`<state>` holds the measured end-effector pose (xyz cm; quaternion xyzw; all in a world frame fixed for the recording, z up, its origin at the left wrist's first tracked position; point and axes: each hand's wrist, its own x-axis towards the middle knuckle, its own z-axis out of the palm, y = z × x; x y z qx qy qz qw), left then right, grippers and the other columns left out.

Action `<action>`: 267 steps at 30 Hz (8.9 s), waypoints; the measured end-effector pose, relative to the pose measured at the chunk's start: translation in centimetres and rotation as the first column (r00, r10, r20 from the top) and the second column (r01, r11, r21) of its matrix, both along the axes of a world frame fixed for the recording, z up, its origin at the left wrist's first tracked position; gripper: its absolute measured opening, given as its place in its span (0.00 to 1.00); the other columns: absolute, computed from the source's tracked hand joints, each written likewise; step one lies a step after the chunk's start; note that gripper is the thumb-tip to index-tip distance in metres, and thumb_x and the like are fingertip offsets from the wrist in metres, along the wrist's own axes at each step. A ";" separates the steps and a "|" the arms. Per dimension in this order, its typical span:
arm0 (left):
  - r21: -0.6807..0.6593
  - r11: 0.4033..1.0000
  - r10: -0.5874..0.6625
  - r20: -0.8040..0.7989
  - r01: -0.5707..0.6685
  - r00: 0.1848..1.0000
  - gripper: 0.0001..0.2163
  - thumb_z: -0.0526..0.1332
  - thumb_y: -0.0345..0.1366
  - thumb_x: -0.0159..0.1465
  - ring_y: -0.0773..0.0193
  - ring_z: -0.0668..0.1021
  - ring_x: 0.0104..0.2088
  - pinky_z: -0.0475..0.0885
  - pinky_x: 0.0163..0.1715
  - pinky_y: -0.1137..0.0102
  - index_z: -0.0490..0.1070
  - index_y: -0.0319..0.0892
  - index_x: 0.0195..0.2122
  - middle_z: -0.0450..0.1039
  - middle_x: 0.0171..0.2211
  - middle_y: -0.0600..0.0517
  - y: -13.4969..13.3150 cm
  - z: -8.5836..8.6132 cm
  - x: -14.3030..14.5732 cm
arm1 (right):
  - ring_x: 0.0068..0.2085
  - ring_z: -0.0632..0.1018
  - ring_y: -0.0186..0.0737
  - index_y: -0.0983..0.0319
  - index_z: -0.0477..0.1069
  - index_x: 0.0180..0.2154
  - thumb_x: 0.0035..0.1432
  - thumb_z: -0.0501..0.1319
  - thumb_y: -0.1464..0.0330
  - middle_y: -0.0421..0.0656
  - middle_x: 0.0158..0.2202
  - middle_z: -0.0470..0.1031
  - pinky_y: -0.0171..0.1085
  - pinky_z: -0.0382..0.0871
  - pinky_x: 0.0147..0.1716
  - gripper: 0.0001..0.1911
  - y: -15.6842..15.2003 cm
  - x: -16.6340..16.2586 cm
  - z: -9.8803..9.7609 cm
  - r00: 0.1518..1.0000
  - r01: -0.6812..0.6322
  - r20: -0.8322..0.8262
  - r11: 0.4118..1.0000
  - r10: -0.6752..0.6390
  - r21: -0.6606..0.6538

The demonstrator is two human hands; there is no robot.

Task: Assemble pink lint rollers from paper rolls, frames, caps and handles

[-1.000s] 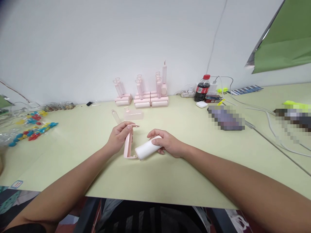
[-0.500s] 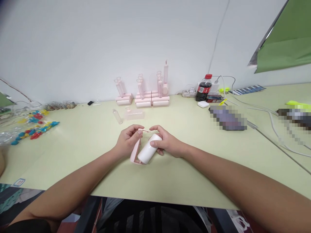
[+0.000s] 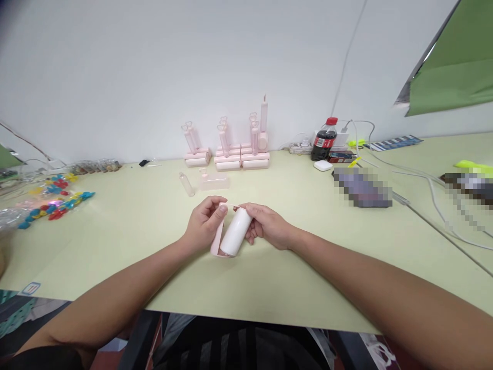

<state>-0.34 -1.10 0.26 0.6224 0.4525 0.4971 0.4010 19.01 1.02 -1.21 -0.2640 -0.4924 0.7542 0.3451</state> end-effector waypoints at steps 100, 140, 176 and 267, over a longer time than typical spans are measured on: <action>0.058 0.977 -0.188 -0.241 0.207 0.952 0.16 0.56 0.45 0.67 0.67 0.74 0.28 0.68 0.28 0.73 0.73 0.39 0.29 0.73 0.27 0.52 -0.3 2.7 -1.8 | 0.28 0.68 0.34 0.62 0.59 0.53 0.53 0.64 0.61 0.41 0.35 0.68 0.33 0.66 0.24 0.28 -3.7 -1.1 1.0 0.852 -0.380 0.505 0.826 0.137 0.416; 0.167 0.698 0.712 -0.066 -0.696 0.699 0.25 0.67 0.36 0.53 0.58 0.70 0.45 0.67 0.46 0.62 0.59 0.46 0.50 0.63 0.49 0.47 7.8 0.0 -9.7 | 0.39 0.77 0.45 0.62 0.68 0.44 0.49 0.68 0.61 0.47 0.41 0.77 0.43 0.71 0.37 0.22 -1.2 -0.4 -1.0 0.997 0.032 -0.061 0.996 -0.038 -0.086; 0.319 0.833 -0.235 -0.535 0.452 0.811 0.14 0.57 0.40 0.66 0.68 0.71 0.26 0.68 0.30 0.72 0.73 0.41 0.49 0.73 0.32 0.50 1.5 0.9 -4.3 | 0.26 0.76 0.38 0.61 0.67 0.38 0.52 0.66 0.59 0.40 0.27 0.73 0.39 0.75 0.25 0.15 -1.2 -0.5 0.3 0.987 0.138 -0.054 0.971 -0.151 -0.195; -0.031 0.905 -0.344 -0.642 0.425 0.685 0.16 0.50 0.43 0.69 0.68 0.70 0.28 0.64 0.30 0.72 0.74 0.40 0.39 0.73 0.29 0.53 0.5 2.3 -3.5 | 0.27 0.73 0.38 0.59 0.66 0.40 0.55 0.65 0.63 0.40 0.29 0.73 0.42 0.77 0.27 0.13 -1.2 -0.8 0.7 0.981 0.193 0.029 0.962 -0.191 -0.192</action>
